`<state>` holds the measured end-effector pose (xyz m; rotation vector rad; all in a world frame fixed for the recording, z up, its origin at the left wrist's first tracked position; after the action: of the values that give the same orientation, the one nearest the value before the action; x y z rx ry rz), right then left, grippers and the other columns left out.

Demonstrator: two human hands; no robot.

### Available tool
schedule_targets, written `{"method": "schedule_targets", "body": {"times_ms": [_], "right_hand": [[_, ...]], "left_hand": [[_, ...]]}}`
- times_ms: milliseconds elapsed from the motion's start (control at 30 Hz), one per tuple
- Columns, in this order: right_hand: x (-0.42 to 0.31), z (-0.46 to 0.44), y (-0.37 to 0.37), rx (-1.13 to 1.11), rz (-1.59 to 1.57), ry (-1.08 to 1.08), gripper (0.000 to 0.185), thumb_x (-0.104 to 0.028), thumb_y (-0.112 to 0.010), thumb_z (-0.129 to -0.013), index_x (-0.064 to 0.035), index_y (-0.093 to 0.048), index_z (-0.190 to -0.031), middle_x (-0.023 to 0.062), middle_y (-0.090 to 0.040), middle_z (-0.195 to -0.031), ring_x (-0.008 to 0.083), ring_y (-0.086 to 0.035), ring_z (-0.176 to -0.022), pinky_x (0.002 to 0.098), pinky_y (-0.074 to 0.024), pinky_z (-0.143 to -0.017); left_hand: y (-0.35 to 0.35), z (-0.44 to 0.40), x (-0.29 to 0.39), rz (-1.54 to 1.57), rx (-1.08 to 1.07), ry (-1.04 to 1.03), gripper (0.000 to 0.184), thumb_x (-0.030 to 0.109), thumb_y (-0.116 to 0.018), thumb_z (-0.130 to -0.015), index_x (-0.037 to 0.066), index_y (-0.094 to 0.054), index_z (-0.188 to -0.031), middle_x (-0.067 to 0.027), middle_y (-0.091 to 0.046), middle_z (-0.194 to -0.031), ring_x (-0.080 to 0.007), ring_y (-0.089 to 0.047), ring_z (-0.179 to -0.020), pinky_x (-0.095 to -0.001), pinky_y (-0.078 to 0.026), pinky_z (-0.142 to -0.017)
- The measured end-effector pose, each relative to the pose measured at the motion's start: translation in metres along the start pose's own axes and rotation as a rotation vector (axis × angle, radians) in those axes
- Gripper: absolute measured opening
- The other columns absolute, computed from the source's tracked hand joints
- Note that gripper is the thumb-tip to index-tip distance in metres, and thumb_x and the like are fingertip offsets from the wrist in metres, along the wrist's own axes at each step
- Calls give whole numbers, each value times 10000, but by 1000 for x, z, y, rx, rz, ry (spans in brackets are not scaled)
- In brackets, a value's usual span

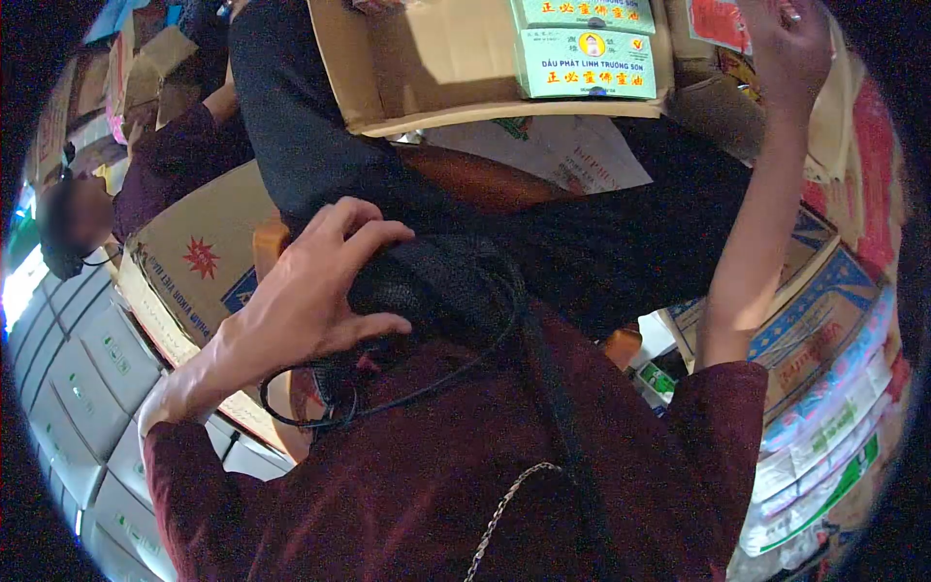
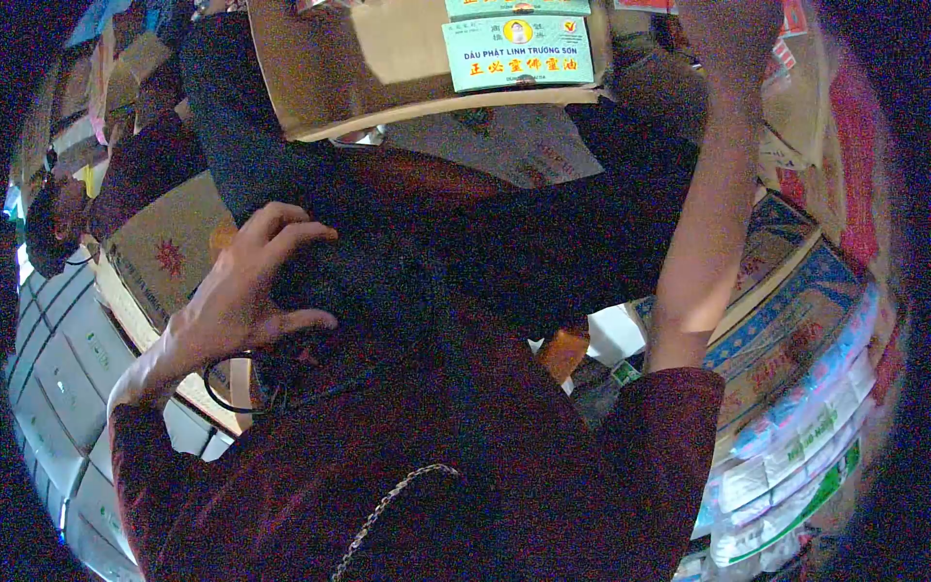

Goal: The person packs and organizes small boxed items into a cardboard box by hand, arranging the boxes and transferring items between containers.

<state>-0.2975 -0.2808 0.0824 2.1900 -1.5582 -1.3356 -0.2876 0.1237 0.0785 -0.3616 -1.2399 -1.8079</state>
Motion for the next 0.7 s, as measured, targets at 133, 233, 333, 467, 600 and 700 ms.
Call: {"method": "schedule_targets", "body": {"times_ms": [133,233,333,467,600,700], "right_hand": [[4,1,3,18,47,57,490,-367,-780,-887,-111,-658,-1286,89,-638,-1252,277,-621,-1165,471,-530,-982],[6,1,3,9,15,55,496,-374,-782,-883,-115,-658,-1287,88,-635,-1260,278,-619,-1168,471,-523,-989],[4,0,2,18,16,58,501,-381,-783,-878,-120,-659,-1288,88,-634,-1264,277,-616,-1172,471,-515,-997],[4,1,5,22,73,56,505,-389,-786,-872,-130,-661,-1288,85,-634,-1265,276,-612,-1179,473,-504,-1011],[5,-1,2,17,89,69,501,-388,-789,-869,-139,-664,-1285,82,-633,-1263,277,-609,-1186,475,-498,-1019],[3,2,3,29,107,82,497,-384,-792,-867,-143,-664,-1283,82,-633,-1259,277,-608,-1187,475,-497,-1020]], "left_hand": [[-7,2,1,82,13,44,699,273,-905,-676,30,-593,-1252,-168,-554,-1103,-374,-594,-1052,-460,-509,-902],[-8,7,1,-8,-44,36,711,277,-909,-670,25,-594,-1256,-163,-555,-1063,-370,-595,-1024,-459,-513,-874],[-6,12,0,23,-120,-24,711,275,-905,-672,28,-595,-1263,-157,-557,-1032,-366,-603,-982,-454,-516,-836],[-4,21,1,70,-221,-67,634,269,-893,-701,29,-625,-1224,-142,-560,-964,-351,-617,-899,-441,-516,-763],[5,27,4,98,-254,-39,510,255,-875,-745,28,-670,-1154,-126,-562,-904,-331,-623,-821,-424,-511,-699],[8,27,5,115,-275,-15,439,236,-861,-773,27,-693,-1120,-120,-561,-880,-318,-623,-786,-417,-506,-673]]}}
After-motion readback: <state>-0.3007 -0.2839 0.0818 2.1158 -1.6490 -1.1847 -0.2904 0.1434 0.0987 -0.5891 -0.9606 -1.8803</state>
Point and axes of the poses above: each hand's wrist, its own z-axis away from the middle knuckle, its own y-axis out of the back of the hand, x = y × z, the point moved 7 cm from there along -z, towards the middle knuckle
